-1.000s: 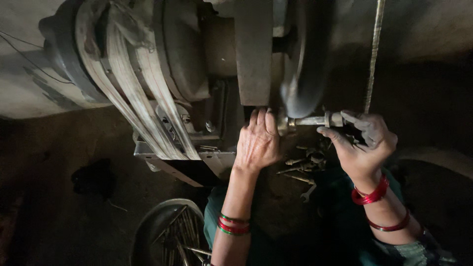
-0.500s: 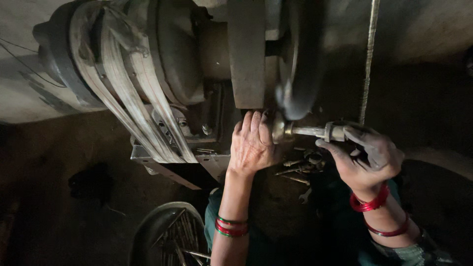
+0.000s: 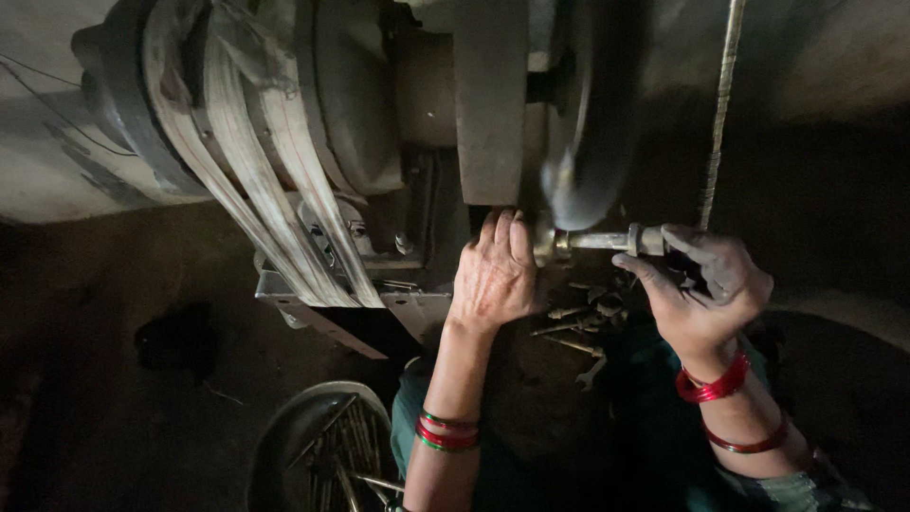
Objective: The person sits on the floor and holds a metal valve-like component against a spinning grinding wheel, rotating and repositioning the part by hand to grind and smooth its surfaces. They repeatedly turn the part over and grind different sides, then handle the finished piece.
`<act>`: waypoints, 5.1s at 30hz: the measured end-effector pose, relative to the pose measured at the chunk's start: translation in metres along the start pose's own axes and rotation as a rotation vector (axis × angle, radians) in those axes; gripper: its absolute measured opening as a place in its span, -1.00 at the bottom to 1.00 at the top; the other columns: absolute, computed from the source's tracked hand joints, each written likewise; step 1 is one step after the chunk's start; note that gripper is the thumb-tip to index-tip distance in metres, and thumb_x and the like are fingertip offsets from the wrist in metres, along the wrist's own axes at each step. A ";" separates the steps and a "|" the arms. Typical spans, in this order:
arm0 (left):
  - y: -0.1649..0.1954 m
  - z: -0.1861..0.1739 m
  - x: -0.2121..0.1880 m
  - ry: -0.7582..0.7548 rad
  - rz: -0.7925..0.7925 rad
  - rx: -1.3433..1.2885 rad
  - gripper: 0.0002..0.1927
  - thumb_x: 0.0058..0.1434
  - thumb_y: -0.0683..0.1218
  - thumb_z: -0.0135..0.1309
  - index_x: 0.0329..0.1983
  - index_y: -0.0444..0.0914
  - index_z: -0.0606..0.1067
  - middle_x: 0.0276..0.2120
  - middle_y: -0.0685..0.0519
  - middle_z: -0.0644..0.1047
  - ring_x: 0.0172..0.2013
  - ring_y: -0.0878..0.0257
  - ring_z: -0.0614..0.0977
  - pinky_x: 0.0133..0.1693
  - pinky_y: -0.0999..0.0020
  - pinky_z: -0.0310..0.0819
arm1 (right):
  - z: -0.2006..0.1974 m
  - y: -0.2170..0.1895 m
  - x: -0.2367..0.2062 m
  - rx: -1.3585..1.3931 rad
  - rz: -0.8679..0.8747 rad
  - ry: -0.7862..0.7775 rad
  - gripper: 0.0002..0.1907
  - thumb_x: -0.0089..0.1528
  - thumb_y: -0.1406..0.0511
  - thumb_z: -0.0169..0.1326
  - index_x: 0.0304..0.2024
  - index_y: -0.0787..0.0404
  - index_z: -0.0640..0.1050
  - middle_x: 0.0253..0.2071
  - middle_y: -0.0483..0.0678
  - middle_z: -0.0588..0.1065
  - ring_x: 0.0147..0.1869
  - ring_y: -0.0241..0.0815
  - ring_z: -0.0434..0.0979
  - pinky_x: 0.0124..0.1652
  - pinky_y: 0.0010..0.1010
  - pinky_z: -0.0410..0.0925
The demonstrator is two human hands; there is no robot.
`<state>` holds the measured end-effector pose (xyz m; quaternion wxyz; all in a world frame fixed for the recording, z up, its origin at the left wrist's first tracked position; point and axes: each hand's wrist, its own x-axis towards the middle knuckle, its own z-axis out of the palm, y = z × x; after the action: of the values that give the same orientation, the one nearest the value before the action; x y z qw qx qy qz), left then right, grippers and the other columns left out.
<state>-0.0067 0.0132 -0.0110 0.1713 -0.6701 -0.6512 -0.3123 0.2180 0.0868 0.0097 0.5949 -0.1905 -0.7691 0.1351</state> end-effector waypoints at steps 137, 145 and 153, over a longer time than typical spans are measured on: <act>-0.010 -0.007 -0.033 0.010 0.144 -0.216 -0.32 0.16 0.05 0.29 0.05 -0.57 0.33 0.02 -0.44 0.50 0.08 -0.32 0.55 0.24 -0.07 0.41 | -0.008 -0.002 -0.020 -0.121 -0.224 -0.009 -0.46 0.18 0.23 0.49 0.05 0.30 0.50 -0.07 0.14 0.60 -0.11 -0.02 0.71 -0.19 -0.39 0.61; -0.001 -0.005 -0.016 0.002 0.033 -0.082 -0.34 0.07 -0.01 0.27 0.06 -0.57 0.35 0.06 -0.43 0.46 0.12 -0.36 0.48 0.16 -0.07 0.42 | 0.001 -0.001 -0.003 -0.121 -0.180 0.034 -0.47 0.15 0.30 0.44 0.03 0.37 0.46 -0.10 0.18 0.62 -0.06 0.03 0.72 -0.12 -0.35 0.61; 0.000 -0.014 -0.004 -0.065 -0.024 -0.025 -0.40 0.19 0.09 0.22 0.06 -0.45 0.36 0.03 -0.25 0.50 0.08 -0.16 0.55 -0.03 0.02 0.48 | 0.018 0.016 -0.006 -0.011 -0.235 0.147 -0.26 0.29 0.30 0.41 0.15 0.39 0.11 0.00 0.22 0.49 0.03 -0.06 0.66 0.01 -0.30 0.60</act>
<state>-0.0091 0.0008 -0.0029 0.1378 -0.6740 -0.6607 -0.3003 0.2042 0.0984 -0.0066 0.6604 -0.1118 -0.7412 0.0457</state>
